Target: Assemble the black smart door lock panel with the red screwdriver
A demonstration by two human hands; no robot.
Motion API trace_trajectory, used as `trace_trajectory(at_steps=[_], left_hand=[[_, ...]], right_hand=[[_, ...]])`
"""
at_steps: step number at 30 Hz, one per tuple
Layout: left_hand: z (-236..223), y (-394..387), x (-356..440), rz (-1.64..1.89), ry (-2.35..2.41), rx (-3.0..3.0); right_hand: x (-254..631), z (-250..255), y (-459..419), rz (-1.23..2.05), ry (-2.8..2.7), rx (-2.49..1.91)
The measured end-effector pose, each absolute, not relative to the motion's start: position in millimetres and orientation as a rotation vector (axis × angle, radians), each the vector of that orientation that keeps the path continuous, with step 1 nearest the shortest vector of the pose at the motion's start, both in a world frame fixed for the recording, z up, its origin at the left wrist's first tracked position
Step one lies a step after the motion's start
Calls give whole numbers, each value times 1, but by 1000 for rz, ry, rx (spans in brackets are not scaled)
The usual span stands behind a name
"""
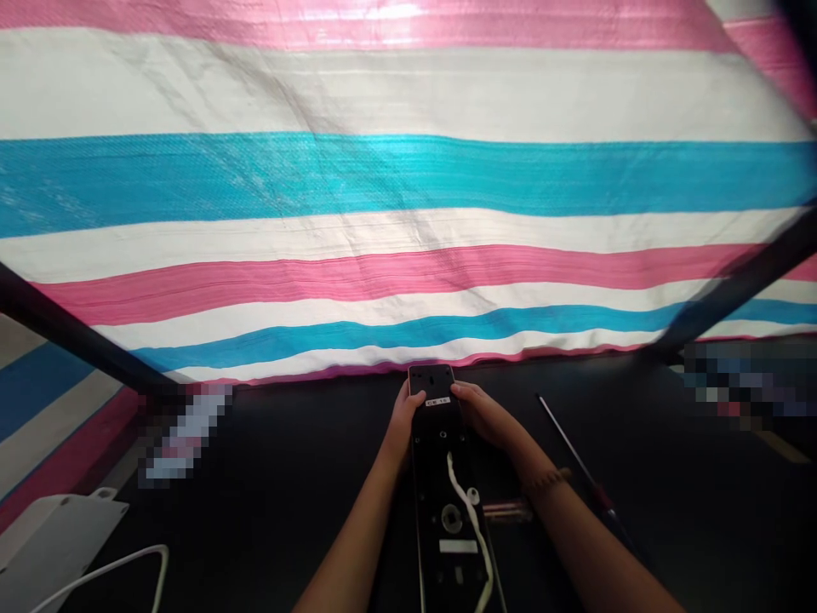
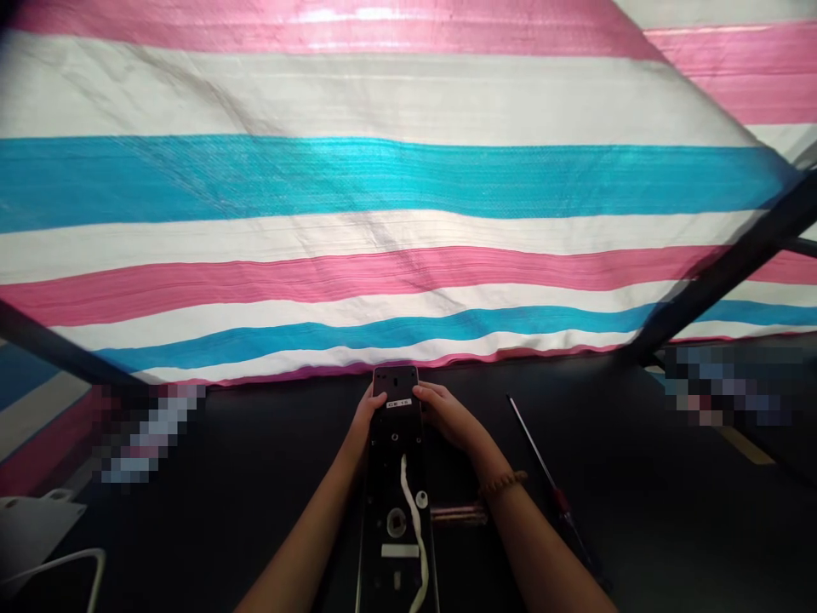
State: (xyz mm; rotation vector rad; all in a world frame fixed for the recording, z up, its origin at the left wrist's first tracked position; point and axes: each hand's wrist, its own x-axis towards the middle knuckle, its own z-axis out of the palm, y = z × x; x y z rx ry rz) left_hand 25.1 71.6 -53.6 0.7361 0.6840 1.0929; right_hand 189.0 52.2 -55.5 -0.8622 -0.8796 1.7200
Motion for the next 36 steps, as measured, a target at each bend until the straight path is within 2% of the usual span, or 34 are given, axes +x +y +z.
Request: trace_trajectory(at_steps=[18, 36], left_hand=[[-45, 66, 25, 1085, 589, 795], [-50, 69, 26, 1103, 706, 790]], right_hand=[[183, -50, 46, 1887, -721, -841], [179, -50, 53, 1817, -730, -903]])
